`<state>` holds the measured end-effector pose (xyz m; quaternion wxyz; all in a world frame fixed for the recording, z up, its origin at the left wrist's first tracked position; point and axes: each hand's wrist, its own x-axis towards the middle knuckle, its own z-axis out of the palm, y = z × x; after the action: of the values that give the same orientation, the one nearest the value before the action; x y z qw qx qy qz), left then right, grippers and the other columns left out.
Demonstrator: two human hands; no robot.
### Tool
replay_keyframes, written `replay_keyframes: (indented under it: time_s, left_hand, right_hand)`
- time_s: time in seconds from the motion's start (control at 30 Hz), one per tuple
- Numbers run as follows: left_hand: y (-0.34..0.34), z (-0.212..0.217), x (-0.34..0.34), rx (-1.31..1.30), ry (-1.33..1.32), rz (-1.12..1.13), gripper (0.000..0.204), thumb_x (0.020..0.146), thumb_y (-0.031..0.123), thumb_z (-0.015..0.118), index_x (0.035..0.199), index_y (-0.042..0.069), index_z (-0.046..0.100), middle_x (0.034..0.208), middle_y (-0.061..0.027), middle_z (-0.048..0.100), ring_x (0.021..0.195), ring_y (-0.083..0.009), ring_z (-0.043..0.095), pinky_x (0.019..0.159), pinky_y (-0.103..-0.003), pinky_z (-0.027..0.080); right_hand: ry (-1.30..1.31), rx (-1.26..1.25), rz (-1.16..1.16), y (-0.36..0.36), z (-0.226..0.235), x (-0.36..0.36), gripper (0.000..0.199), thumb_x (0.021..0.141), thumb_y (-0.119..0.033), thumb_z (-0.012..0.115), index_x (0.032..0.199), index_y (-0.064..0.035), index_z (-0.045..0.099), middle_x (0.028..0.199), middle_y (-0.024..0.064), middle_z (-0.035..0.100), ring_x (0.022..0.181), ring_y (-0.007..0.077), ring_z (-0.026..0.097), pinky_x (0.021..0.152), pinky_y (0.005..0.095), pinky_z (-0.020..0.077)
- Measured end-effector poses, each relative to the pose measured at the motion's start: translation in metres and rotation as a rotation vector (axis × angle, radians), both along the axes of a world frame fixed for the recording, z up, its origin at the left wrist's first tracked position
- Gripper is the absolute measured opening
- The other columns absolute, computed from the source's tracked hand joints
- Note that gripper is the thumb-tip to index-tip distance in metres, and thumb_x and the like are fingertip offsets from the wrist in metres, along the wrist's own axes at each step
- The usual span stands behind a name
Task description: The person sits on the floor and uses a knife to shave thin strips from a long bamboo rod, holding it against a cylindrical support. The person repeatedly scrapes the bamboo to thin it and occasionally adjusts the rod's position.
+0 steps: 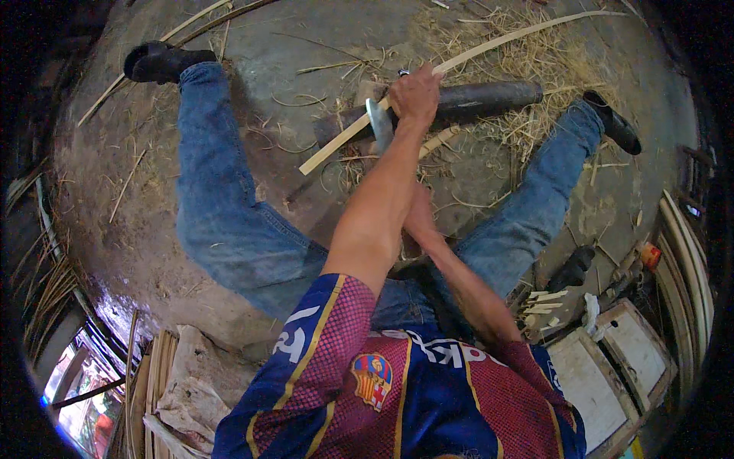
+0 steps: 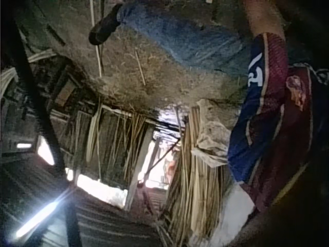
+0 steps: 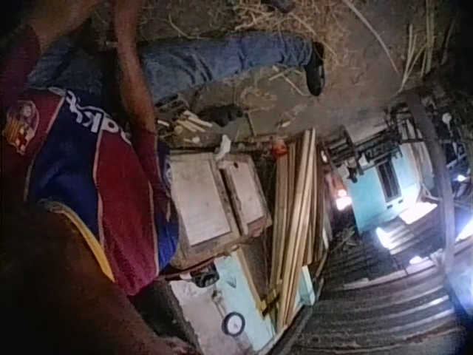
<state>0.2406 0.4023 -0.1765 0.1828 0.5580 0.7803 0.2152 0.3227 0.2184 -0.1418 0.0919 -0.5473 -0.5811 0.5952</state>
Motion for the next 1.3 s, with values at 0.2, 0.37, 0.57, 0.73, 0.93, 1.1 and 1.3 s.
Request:
replay_keyframes:
  time_s: [0.2,0.37,0.57,0.73,0.93,1.1,1.3]
  left_hand:
    - [0.005,-0.007,0.0,0.054,-0.02,0.02,0.031,0.093,0.043,0.06,0.103,0.015,0.066,0.091,-0.012,0.072,0.083,-0.0363,0.069,0.072,-0.05,0.052]
    - [0.009,-0.005,0.001,0.003,-0.097,-0.007,0.033,0.093,0.044,0.059,0.112,0.017,0.067,0.093,-0.0125,0.073,0.084,-0.0362,0.069,0.072,-0.051,0.051]
    - [0.005,-0.014,-0.002,0.071,-0.085,0.005,0.035,0.093,0.042,0.06,0.115,0.016,0.067,0.095,-0.0122,0.073,0.087,-0.0362,0.069,0.073,-0.05,0.052]
    - [0.011,-0.002,0.0,-0.052,-0.103,-0.011,0.035,0.091,0.04,0.062,0.113,0.013,0.067,0.101,-0.0138,0.072,0.093,-0.0372,0.068,0.078,-0.049,0.052]
    - [0.011,-0.02,-0.016,0.04,-0.226,-0.01,0.031,0.083,0.035,0.074,0.108,0.016,0.074,0.102,-0.0129,0.072,0.092,-0.0346,0.069,0.08,-0.047,0.054]
    - [0.014,-0.013,-0.017,-0.016,-0.301,-0.052,0.03,0.084,0.034,0.074,0.11,0.019,0.075,0.098,-0.0141,0.073,0.092,-0.0347,0.069,0.083,-0.046,0.053]
    - [0.008,-0.009,-0.016,-0.039,-0.309,0.009,0.031,0.084,0.033,0.074,0.111,0.017,0.075,0.094,-0.0167,0.073,0.093,-0.0357,0.069,0.083,-0.047,0.052]
  right_hand:
    - [0.244,0.04,-0.131,-0.025,0.002,-0.017,0.052,0.089,-0.026,0.069,0.131,-0.0004,0.053,0.125,0.0191,0.064,0.116,0.0325,0.06,0.1,0.0426,0.0458]
    - [0.099,0.012,-0.031,-0.029,0.027,-0.027,0.067,0.088,-0.03,0.07,0.141,0.0007,0.043,0.136,0.0181,0.056,0.131,0.0327,0.049,0.111,0.0404,0.0378]
    - [0.116,-0.255,0.032,-0.016,0.044,-0.028,0.075,0.086,-0.038,0.071,0.144,-0.0003,0.04,0.146,0.0224,0.045,0.139,0.0352,0.037,0.115,0.0432,0.0309]
    - [0.16,0.031,0.303,-0.064,0.013,-0.025,0.062,0.087,-0.031,0.071,0.137,-0.0022,0.049,0.141,0.0216,0.051,0.131,0.032,0.048,0.108,0.044,0.0391]
    - [-0.041,0.184,-0.051,-0.023,-0.028,-0.012,0.033,0.092,-0.026,0.063,0.11,0.0009,0.062,0.103,0.0248,0.067,0.096,0.0355,0.065,0.081,0.0497,0.0494]
    - [-0.028,0.262,-0.186,-0.022,-0.051,-0.007,0.03,0.096,-0.027,0.058,0.096,0.0027,0.06,0.081,0.0262,0.065,0.073,0.0435,0.064,0.065,0.0518,0.0473]
    - [0.049,0.092,-0.17,-0.014,-0.022,-0.001,0.032,0.097,-0.027,0.055,0.104,0.0034,0.061,0.085,0.0283,0.066,0.08,0.0477,0.064,0.07,0.051,0.0495]
